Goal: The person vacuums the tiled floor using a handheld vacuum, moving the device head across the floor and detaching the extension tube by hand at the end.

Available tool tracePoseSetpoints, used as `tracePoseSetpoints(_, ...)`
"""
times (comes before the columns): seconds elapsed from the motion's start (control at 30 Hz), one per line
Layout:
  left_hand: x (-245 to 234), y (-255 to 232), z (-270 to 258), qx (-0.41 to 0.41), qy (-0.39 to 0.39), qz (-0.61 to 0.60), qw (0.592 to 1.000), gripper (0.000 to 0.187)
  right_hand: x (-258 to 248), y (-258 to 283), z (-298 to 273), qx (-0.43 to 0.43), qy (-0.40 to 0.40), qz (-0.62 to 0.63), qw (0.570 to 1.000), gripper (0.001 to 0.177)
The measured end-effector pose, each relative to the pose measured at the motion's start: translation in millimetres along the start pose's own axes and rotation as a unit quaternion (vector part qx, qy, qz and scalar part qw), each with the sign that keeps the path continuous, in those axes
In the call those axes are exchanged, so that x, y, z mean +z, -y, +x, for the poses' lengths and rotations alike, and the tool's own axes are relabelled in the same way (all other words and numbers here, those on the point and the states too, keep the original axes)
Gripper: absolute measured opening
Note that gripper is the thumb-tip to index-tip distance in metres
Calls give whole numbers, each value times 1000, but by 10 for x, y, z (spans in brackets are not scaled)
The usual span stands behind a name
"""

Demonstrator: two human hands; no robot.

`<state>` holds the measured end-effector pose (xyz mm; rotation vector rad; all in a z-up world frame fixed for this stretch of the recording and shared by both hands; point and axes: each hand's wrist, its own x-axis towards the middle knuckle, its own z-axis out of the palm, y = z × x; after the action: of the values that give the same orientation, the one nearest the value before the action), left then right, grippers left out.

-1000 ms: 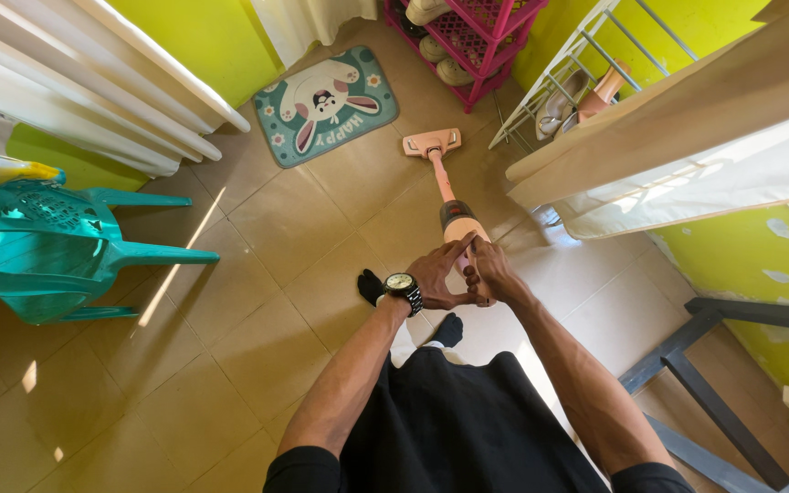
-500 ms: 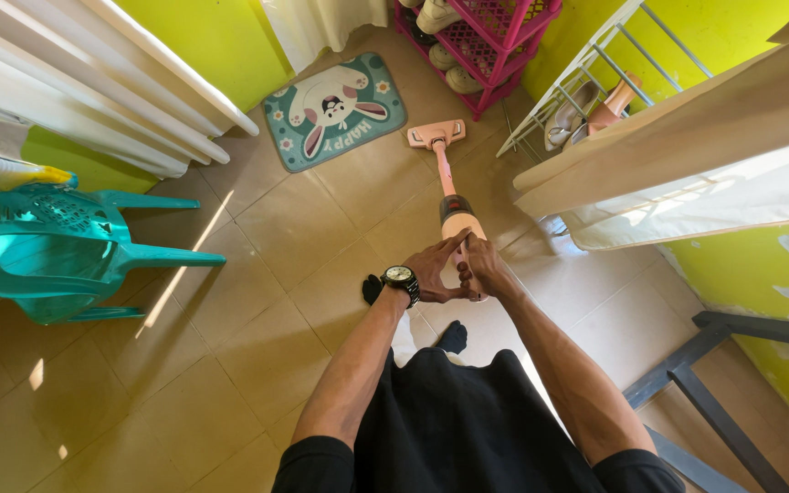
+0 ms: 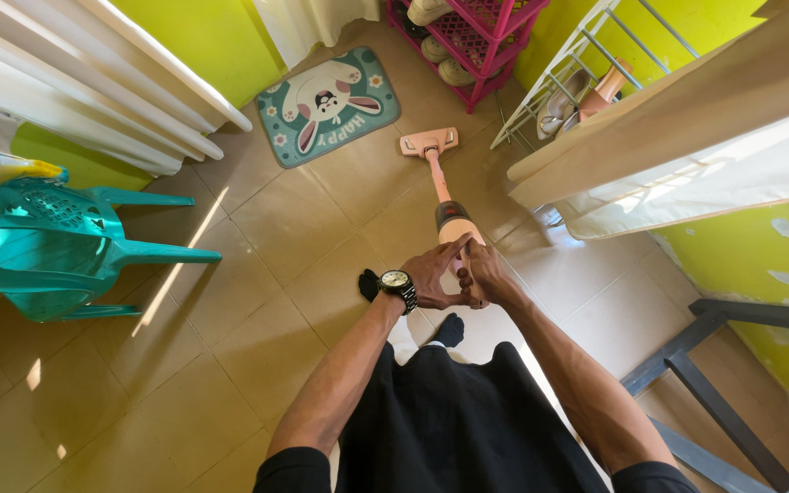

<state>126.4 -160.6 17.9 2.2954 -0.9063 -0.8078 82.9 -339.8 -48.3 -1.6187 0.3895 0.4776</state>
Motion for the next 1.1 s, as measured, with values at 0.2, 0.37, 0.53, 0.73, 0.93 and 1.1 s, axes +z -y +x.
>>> tracePoseSetpoints(0.2,150,-186,-201,13,16,31,999,132,62,54,-333,194,-37,172,965,44)
tracePoseSetpoints(0.37,243,-428,-382,15,12,47,999,136,-17,11,-629,167,2,155,974,48)
tracePoseSetpoints(0.53,295,-536,-501,0,21,23,1000,135,-10,48,-797,175,6,134,975,49)
tracePoseSetpoints(0.73,287,-424,-464,16,3,5,1000,135,46,23,-642,191,-4,142,971,51)
tracePoseSetpoints(0.93,54,-301,-323,-19,24,-5,1000,133,75,124,-314,212,-14,146,966,51)
tracePoseSetpoints(1.1,-196,-198,-154,-37,35,-19,998,136,63,296,-32,221,-21,176,959,50)
